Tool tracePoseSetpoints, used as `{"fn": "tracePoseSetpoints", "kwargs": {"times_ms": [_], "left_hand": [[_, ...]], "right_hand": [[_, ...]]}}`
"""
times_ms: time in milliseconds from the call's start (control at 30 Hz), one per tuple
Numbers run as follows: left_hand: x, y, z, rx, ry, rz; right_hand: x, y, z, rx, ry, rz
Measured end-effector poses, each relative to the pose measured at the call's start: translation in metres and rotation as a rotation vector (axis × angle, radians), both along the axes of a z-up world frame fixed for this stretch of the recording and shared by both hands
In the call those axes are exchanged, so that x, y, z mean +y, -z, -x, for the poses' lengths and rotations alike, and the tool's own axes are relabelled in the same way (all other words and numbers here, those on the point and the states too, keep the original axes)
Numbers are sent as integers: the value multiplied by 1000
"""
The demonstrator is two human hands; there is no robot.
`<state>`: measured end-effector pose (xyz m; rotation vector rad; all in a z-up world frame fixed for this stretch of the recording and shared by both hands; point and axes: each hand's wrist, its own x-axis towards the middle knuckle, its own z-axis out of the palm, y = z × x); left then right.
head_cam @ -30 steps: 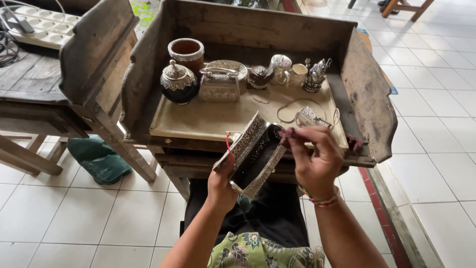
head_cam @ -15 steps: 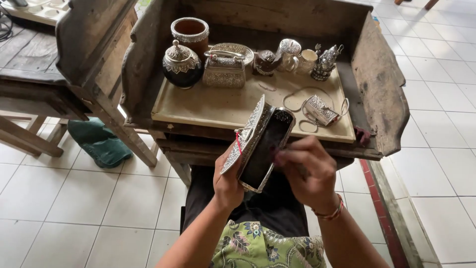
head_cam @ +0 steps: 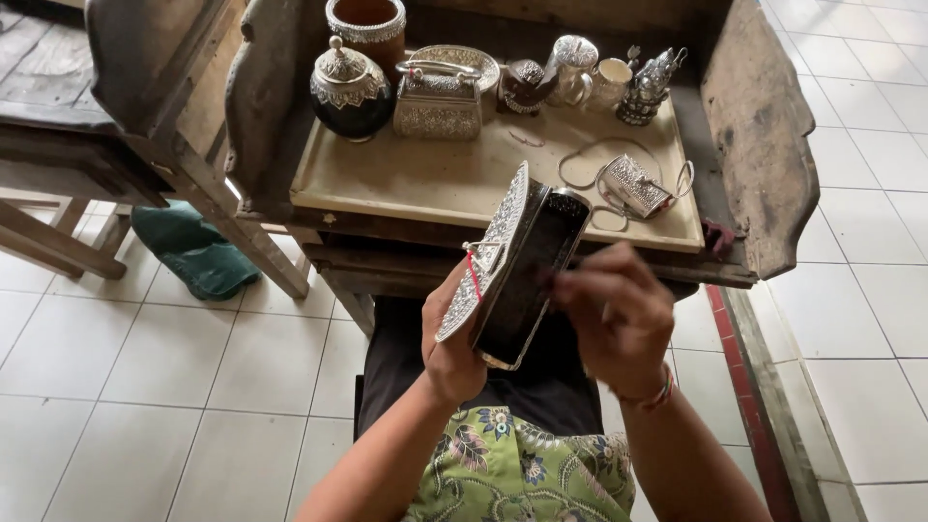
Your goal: Polishing an ornate silver clutch bag using a cloth and a small brush in a workshop.
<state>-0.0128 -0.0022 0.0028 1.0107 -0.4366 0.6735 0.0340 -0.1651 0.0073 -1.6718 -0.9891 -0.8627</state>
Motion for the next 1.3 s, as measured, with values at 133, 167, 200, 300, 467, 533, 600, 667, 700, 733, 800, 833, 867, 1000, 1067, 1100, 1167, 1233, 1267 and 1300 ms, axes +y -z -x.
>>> {"fn": "tracePoseSetpoints", "kwargs": {"times_ms": [133,167,200,300,467,533,600,667,700,733,800,833,867,1000,1067,1100,1167,1233,1267,1300], "left_hand": [[0,15,-5,-3,-31,0],[1,15,-3,37,-51,-55],[2,16,-1,76,-72,-111],[1,10,5,26,-7,-102],[-5,2,1,-132,-140,-59],[-5,3,-3,-133,-145,-50],[-4,17,-10,-95,-134,-15],[-7,13,-8,-69,-108,14],[-8,11,-6,-42,-84,39],[-11,12,-7,-41,-85,38],[-14,16,-8,-68,-127,34],[-12,17,-9,-68,-124,31],[-11,17,-10,-57,-113,32],[-8,32,-33,-32,-104,74],[-16,41,-44,-18,-66,128],[-18,46,-49,9,-27,179],[-8,33,-55,-21,-67,108],[-3,28,-62,-49,-102,38],[-3,29,-66,-55,-120,17],[-3,31,-70,-62,-140,-3]], "right_hand": [[10,3,16,9,17,-26],[14,1,30,49,-40,26],[18,0,44,90,-97,77],[14,2,47,115,-96,60],[6,7,14,7,2,-88],[16,8,30,20,8,-97],[27,14,57,89,-67,-122],[23,10,51,50,-12,-84],[22,8,49,13,40,-49],[14,10,34,14,38,-50],[2,15,3,-74,124,-32],[4,12,1,-75,127,-35],[7,9,0,-43,116,-63],[21,16,14,51,-9,-98],[17,15,3,74,18,-66],[16,16,-2,109,46,-37],[7,13,-37,64,69,-30],[5,9,-53,20,97,-23],[8,5,-52,17,94,-13],[11,2,-51,14,89,-2]]}}
